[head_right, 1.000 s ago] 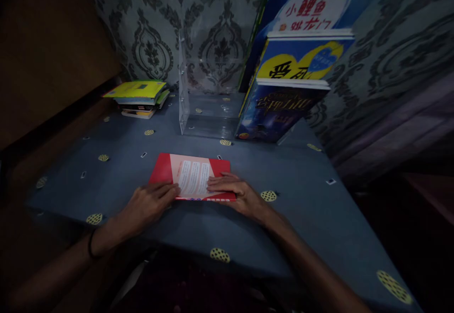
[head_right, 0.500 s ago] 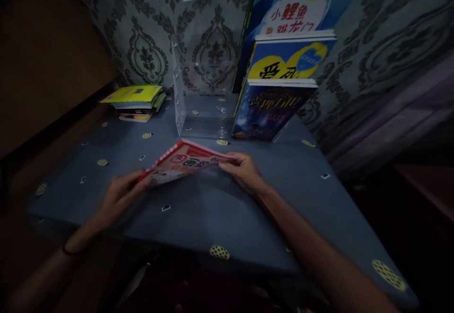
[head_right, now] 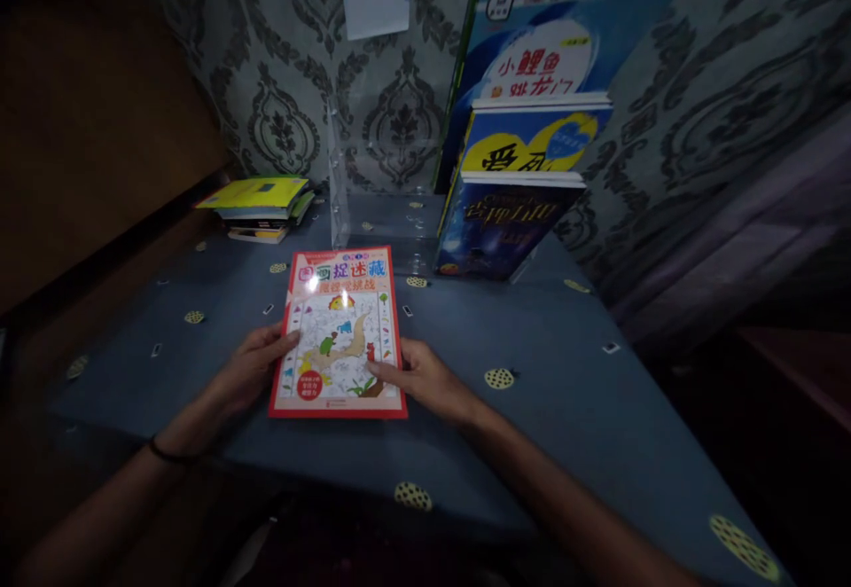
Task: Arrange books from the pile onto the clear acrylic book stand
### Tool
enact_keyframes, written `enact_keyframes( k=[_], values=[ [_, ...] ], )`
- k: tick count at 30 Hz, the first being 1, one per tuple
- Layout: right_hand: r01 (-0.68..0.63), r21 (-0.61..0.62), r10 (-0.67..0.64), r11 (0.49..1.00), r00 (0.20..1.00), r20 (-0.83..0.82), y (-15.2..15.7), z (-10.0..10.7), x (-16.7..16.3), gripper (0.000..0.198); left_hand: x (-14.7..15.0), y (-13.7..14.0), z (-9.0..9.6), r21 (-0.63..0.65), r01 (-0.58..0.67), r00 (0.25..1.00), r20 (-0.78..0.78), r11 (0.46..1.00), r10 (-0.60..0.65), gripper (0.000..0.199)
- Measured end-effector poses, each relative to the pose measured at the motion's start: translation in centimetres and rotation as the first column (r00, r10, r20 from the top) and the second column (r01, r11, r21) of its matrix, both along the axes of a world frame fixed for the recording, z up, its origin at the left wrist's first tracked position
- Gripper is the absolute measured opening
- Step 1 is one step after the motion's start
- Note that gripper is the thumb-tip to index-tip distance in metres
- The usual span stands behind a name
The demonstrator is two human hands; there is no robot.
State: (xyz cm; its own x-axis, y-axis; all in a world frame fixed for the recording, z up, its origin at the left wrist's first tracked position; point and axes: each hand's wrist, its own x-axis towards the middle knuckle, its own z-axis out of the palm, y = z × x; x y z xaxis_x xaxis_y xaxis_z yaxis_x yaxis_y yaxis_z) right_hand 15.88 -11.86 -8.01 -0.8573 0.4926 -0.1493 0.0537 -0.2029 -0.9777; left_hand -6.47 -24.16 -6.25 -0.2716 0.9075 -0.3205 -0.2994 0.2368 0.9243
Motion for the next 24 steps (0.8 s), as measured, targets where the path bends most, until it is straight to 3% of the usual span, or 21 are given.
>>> enact_keyframes(
  k=[2,4,6,9,11,13,14,16,20,24],
  values=[
    [-0.005,-0.068,0.011,0.998,0.996,0.089,-0.3,-0.6,0.3,0.044,-0.8,-0.3,-0.9,-0.142,0.116,0.978,-0.156,0.983,-0.138,0.056],
    [-0.020,-0.077,0.034,0.997,0.981,0.189,-0.5,-1.0,0.5,0.047,-1.5,-0.5,-1.2,-0.273,0.186,0.878,-0.385,0.944,-0.285,0.047],
    [-0.061,-0.024,0.065,0.998,0.959,0.277,-0.3,-0.9,0.8,0.046,-1.9,-0.4,-0.9,-0.357,0.181,0.644,-0.661,0.916,-0.385,0.033],
    [-0.198,0.203,0.080,0.959,0.877,0.475,0.5,0.4,1.7,0.035,-1.9,0.3,-0.1,-0.369,0.073,0.181,-0.909,0.927,-0.376,0.024],
    [-0.281,0.468,-0.063,0.838,0.802,0.594,1.3,1.7,2.1,0.030,-1.8,1.2,0.0,-0.308,0.031,-0.005,-0.951,0.951,-0.308,0.019],
    [-0.311,0.696,-0.234,0.647,0.788,0.569,1.9,2.7,1.6,0.033,-1.7,2.1,-0.5,-0.230,0.051,-0.109,-0.969,0.972,-0.223,0.017],
    [-0.298,0.770,-0.278,0.564,0.810,0.517,2.0,2.9,1.0,0.031,-1.7,2.6,-0.8,-0.198,0.077,-0.141,-0.972,0.977,-0.186,0.017],
    [-0.235,0.853,-0.261,0.466,0.885,0.386,2.0,2.7,-1.4,0.023,-1.8,3.3,-1.7,-0.165,0.124,-0.158,-0.977,0.979,-0.145,0.018],
    [-0.118,0.921,-0.037,0.371,0.989,0.142,1.7,0.4,-7.9,0.039,-2.4,3.6,-3.3,-0.092,0.207,-0.095,-0.993,0.974,-0.074,0.019],
    [-0.175,0.935,0.079,0.308,0.984,0.158,2.3,-2.0,-12.3,0.049,-3.1,3.4,-4.3,-0.009,0.224,-0.065,-0.998,0.975,0.005,0.018]
  ],
)
